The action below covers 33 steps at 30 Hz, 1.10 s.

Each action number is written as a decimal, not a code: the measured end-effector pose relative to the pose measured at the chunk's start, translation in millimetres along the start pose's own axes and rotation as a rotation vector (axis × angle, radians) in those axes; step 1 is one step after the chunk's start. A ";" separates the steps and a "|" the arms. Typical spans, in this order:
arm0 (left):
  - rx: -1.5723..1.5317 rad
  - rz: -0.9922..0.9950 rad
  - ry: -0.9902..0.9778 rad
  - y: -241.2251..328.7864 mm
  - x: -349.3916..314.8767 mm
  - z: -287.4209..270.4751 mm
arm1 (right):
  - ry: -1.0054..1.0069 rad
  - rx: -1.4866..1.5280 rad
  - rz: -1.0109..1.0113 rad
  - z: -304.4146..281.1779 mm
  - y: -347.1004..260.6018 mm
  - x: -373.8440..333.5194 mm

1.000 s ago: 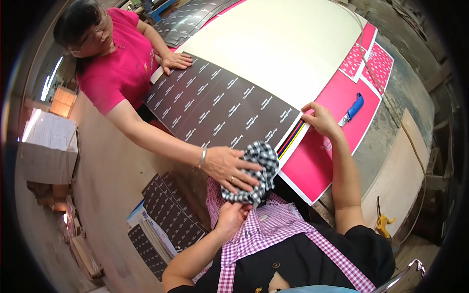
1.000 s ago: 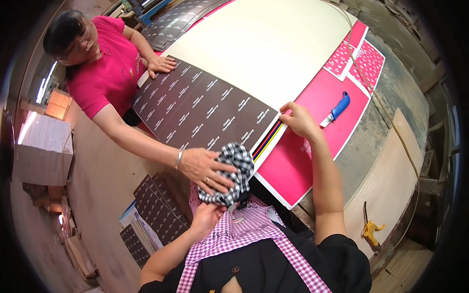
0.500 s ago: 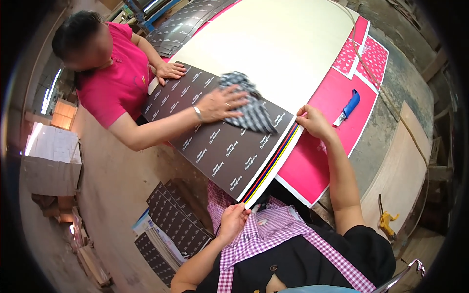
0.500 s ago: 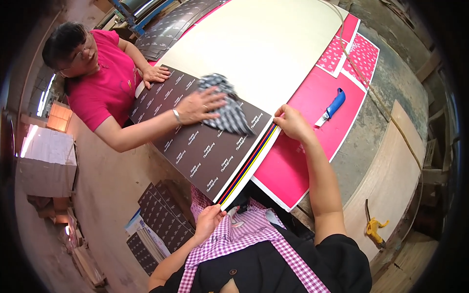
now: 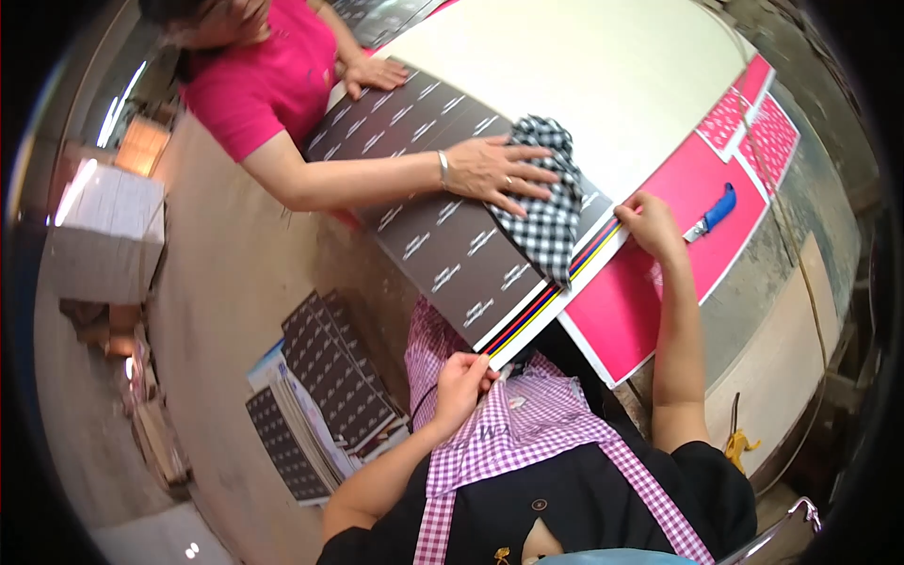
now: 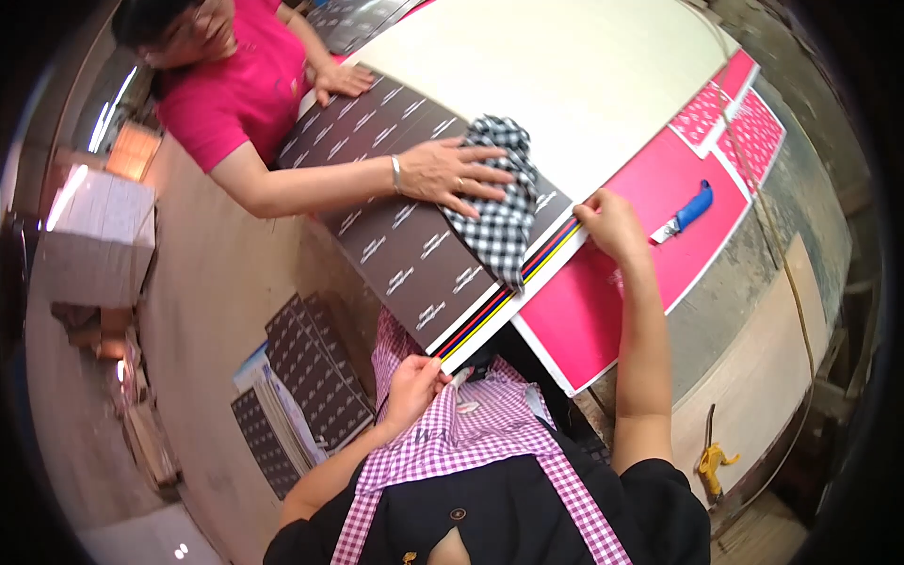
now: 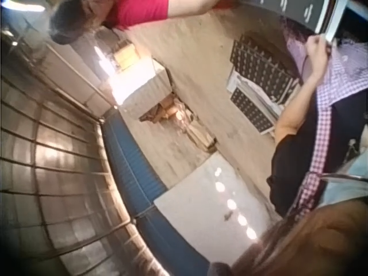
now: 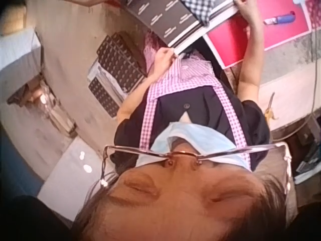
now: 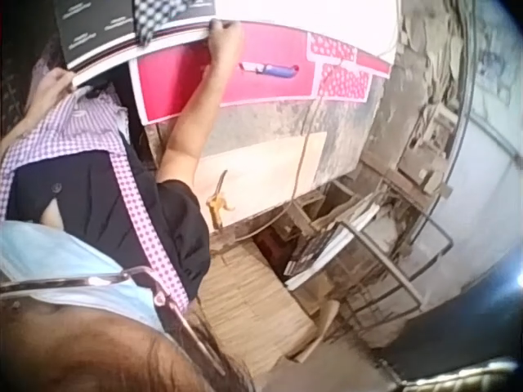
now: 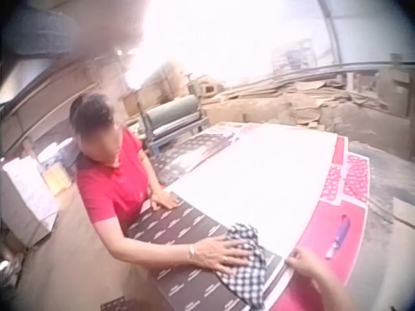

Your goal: The recorder is applying a printed decorative sheet to a wooden board, smoothing it with a rag, and trimming the edges using a utility knife.

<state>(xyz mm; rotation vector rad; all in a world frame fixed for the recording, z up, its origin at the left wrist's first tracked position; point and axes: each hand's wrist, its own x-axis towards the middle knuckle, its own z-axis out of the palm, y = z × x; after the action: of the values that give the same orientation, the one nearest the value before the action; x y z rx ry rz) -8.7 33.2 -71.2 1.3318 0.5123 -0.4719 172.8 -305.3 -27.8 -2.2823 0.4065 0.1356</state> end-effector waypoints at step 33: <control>-0.503 -0.161 -0.164 -10.7 10.5 -17.6 | 0.436 -0.553 -0.705 28.8 -73.1 -26.4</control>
<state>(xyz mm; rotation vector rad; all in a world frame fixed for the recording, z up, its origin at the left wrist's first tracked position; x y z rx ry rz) -8.1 48.3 -88.7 0.7668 0.5591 -0.5373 173.1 -231.4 9.8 -2.8541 -0.2801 -0.6919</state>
